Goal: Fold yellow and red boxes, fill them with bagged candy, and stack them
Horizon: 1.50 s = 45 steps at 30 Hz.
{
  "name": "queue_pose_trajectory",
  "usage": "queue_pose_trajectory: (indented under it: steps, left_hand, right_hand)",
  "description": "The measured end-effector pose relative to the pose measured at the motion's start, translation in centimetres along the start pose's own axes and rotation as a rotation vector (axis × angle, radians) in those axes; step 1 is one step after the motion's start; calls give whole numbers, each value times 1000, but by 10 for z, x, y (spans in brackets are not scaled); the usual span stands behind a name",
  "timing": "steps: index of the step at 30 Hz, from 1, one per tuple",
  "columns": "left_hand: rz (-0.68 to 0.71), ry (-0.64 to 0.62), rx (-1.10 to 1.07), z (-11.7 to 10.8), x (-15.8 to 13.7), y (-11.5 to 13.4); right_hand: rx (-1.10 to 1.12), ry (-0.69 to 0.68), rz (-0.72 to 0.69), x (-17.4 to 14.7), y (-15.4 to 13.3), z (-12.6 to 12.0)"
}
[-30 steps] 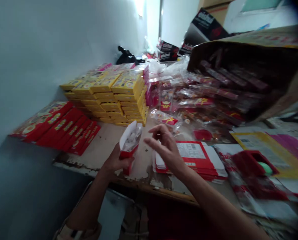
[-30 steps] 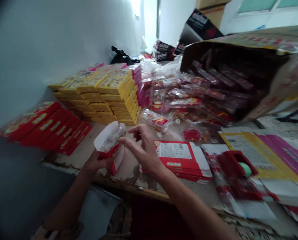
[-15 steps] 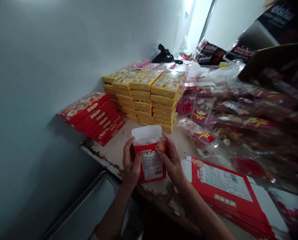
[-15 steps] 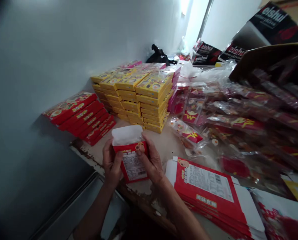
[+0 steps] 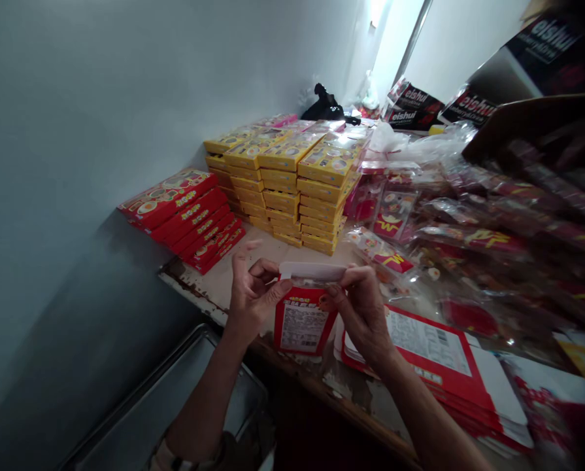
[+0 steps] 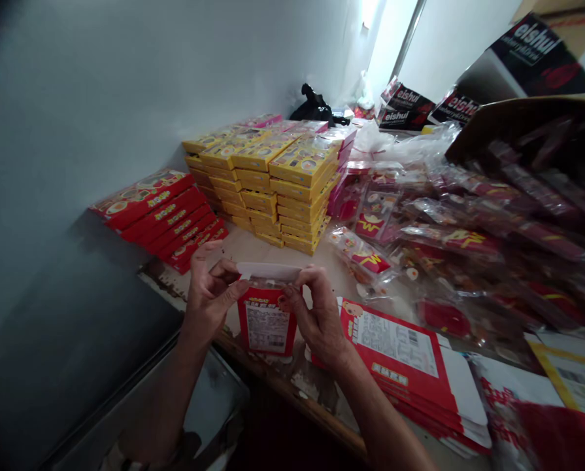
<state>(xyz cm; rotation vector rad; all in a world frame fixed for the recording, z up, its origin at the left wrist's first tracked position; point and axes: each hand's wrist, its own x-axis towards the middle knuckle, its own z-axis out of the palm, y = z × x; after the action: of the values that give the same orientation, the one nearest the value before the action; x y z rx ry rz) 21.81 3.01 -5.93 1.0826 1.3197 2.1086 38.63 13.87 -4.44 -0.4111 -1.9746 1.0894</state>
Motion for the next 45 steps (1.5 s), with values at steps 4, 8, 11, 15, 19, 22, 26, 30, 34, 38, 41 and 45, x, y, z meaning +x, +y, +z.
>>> queue_pose_trajectory:
  steps: [4, 8, 11, 15, 19, 22, 26, 30, 34, 38, 41, 45]
  left_hand:
    - [72, -178, 158, -13, 2, 9]
    - [154, -171, 153, -15, -1, 14]
    - [61, -176, 132, -10, -7, 22]
    - [-71, -160, 190, -1, -9, 35]
    - [-12, -148, 237, 9, -6, 41]
    - [27, -167, 255, 7, -8, 42]
    - [71, -238, 368, -15, -18, 38]
    - [2, -298, 264, -28, -24, 17]
    - [51, -201, 170, -15, -14, -2]
    - [209, 33, 320, 16, -5, 13]
    - [117, 75, 269, 51, -19, 28]
    - [-9, -372, 246, 115, -78, 24]
  right_hand:
    - [-34, -112, -53, -4, -8, -13]
    - [-224, -267, -196, -4, -21, -28]
    - [-201, -272, -120, -5, -32, -33]
    - [-206, -230, -32, 0, -43, -31]
    - [-75, -265, 109, 6, -45, -34]
    - [-11, -307, 171, 5, -43, -45]
    - [-142, -429, -39, -8, -38, -51]
    - [-274, -300, -241, -23, -30, -27]
    - [-417, -176, -126, -37, -35, -10]
    - [-307, -209, 67, -81, -64, -70]
    - [-421, 374, 197, -142, -97, -156]
    - [-762, 887, 570, -220, -120, -255]
